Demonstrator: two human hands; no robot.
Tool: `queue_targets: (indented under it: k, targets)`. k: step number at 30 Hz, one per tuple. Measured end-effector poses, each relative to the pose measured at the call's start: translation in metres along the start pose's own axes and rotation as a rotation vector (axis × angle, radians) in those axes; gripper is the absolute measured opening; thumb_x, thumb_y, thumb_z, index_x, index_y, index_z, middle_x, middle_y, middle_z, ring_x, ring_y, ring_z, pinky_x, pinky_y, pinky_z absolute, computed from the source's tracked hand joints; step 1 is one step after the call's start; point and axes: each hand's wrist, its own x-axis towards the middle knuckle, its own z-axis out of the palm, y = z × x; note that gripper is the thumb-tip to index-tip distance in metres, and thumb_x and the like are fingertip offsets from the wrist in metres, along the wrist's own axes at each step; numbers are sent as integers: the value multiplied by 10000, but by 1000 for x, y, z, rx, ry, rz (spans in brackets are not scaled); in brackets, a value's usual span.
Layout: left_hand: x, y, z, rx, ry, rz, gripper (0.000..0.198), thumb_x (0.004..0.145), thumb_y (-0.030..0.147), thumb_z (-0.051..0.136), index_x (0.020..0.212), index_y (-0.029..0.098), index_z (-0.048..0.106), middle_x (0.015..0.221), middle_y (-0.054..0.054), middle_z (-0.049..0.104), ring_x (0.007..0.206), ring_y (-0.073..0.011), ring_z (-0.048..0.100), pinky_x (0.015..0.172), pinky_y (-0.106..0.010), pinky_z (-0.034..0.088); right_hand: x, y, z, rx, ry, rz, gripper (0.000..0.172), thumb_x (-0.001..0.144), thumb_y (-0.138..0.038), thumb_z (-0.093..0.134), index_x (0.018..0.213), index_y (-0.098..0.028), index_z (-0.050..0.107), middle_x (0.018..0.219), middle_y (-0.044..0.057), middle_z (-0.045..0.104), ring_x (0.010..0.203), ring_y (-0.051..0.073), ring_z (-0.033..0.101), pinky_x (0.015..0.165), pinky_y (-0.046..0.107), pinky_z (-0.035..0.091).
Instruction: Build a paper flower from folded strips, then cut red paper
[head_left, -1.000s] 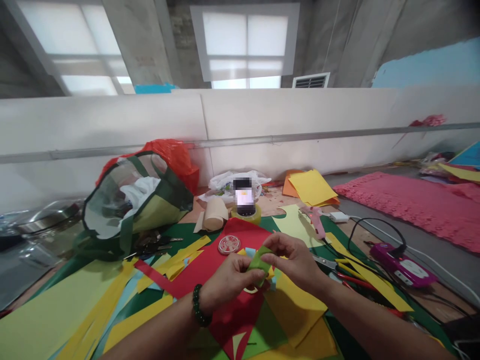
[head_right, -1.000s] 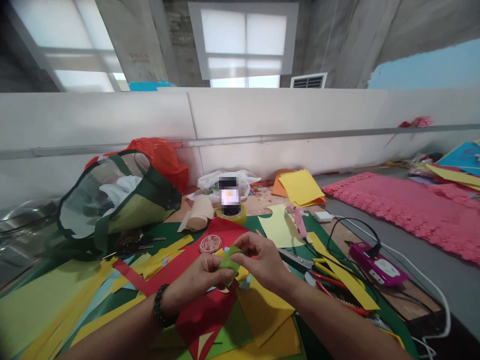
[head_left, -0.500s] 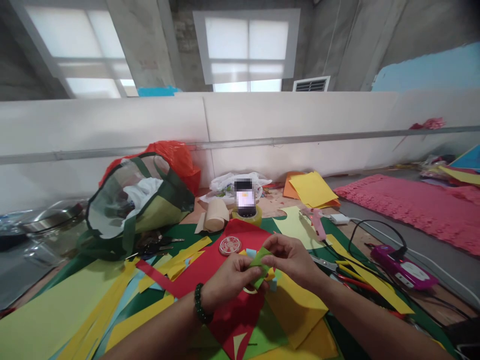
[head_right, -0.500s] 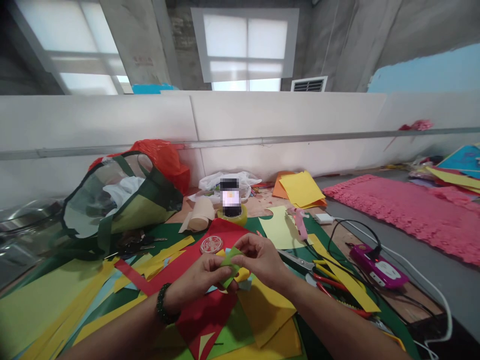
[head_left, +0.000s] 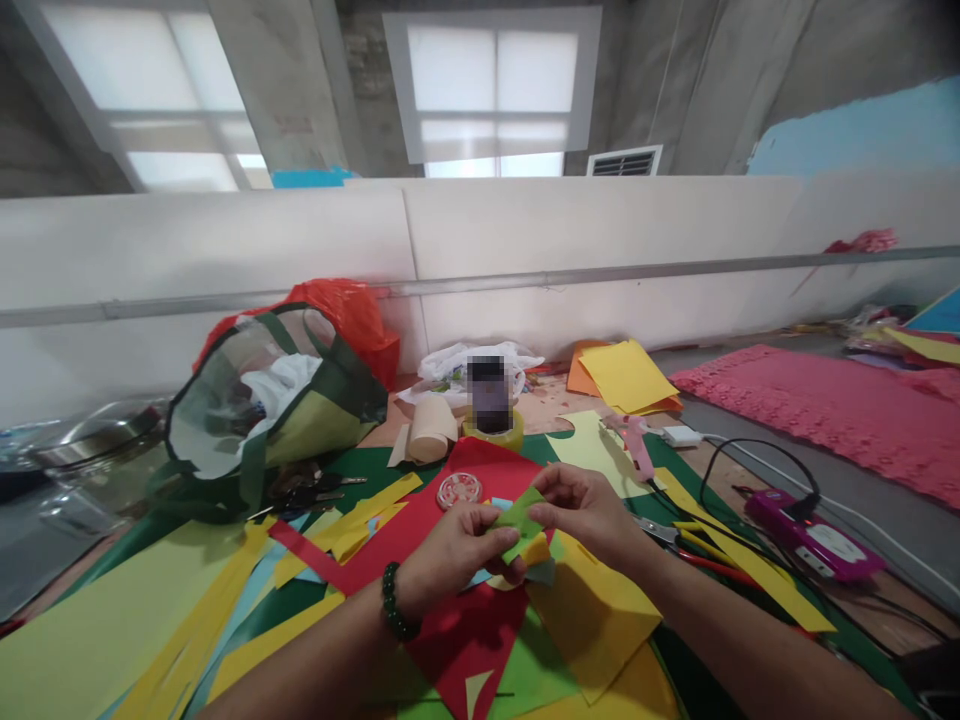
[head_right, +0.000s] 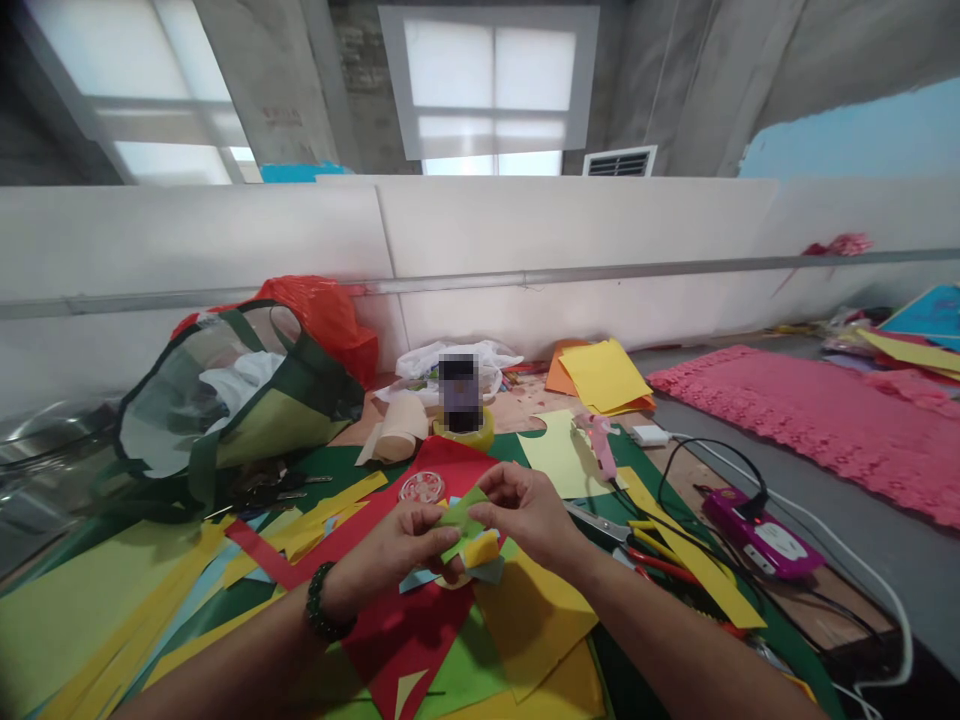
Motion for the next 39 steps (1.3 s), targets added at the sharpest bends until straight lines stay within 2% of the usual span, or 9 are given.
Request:
queue_targets:
  k: [6, 13, 17, 19, 21, 25, 28, 32, 39]
  targets:
    - [1, -2, 0, 19, -20, 65, 512, 679, 635, 732, 753, 130, 682, 644, -41, 679, 571, -125, 602, 562, -208, 434, -1, 2, 4, 9, -13, -14, 431, 558, -508, 849, 712, -191, 600, 653, -8, 672, 576, 135, 611, 551, 258, 469]
    - [3, -3, 1, 9, 24, 35, 569, 611, 677, 749, 739, 127, 677, 630, -17, 649, 525, -104, 561, 537, -214, 457, -1, 4, 5, -65, -40, -23, 407, 618, -511, 806, 741, -193, 584, 679, 9, 677, 591, 143, 619, 569, 264, 476]
    - [5, -3, 0, -20, 80, 45, 618, 548, 709, 760, 733, 128, 663, 606, -7, 637, 512, -94, 552, 525, -204, 453, 2, 8, 2, -208, 16, -123, 387, 728, -568, 674, 811, -200, 588, 697, 17, 654, 612, 162, 618, 580, 290, 503]
    - [7, -4, -2, -38, 128, 78, 607, 555, 709, 756, 713, 134, 647, 601, -9, 642, 502, -93, 550, 521, -206, 449, 3, 3, -1, -253, 55, -168, 337, 793, -522, 611, 899, -202, 621, 689, 8, 633, 627, 164, 606, 591, 290, 498]
    - [9, -6, -4, -54, 187, 120, 573, 574, 687, 758, 692, 142, 629, 605, -12, 648, 515, -107, 566, 525, -214, 456, 5, -8, -3, -473, 56, -192, 268, 863, -385, 537, 1028, -210, 655, 679, 4, 634, 624, 162, 594, 593, 277, 476]
    - [15, -11, -7, -55, 237, 181, 514, 615, 640, 755, 679, 148, 620, 610, -18, 649, 567, -140, 603, 526, -223, 462, 28, -36, -4, -1299, 8, -133, 482, 903, -158, 390, 1344, -258, 554, 926, 70, 739, 791, 216, 675, 674, 305, 477]
    - [17, -16, -7, -53, 223, 192, 536, 593, 660, 753, 668, 146, 616, 592, -21, 646, 526, -126, 579, 501, -218, 443, 64, -41, -7, -1456, 17, -108, 582, 881, -103, 404, 1443, -247, 446, 1119, 119, 718, 988, 274, 672, 781, 352, 481]
    - [18, -18, -5, -52, 214, 196, 546, 589, 674, 746, 642, 150, 601, 574, -19, 641, 496, -114, 562, 492, -217, 438, 109, -25, -13, -1606, -5, -87, 622, 891, -78, 405, 1488, -248, 370, 1136, 143, 711, 1023, 293, 670, 814, 373, 486]
    - [17, -17, -1, -51, 197, 199, 620, 535, 749, 719, 636, 150, 593, 574, -12, 628, 494, -103, 530, 503, -226, 438, 131, -1, -13, -1702, -69, -87, 513, 990, -270, 465, 1482, -207, 337, 1136, 111, 675, 1000, 244, 659, 851, 429, 523]
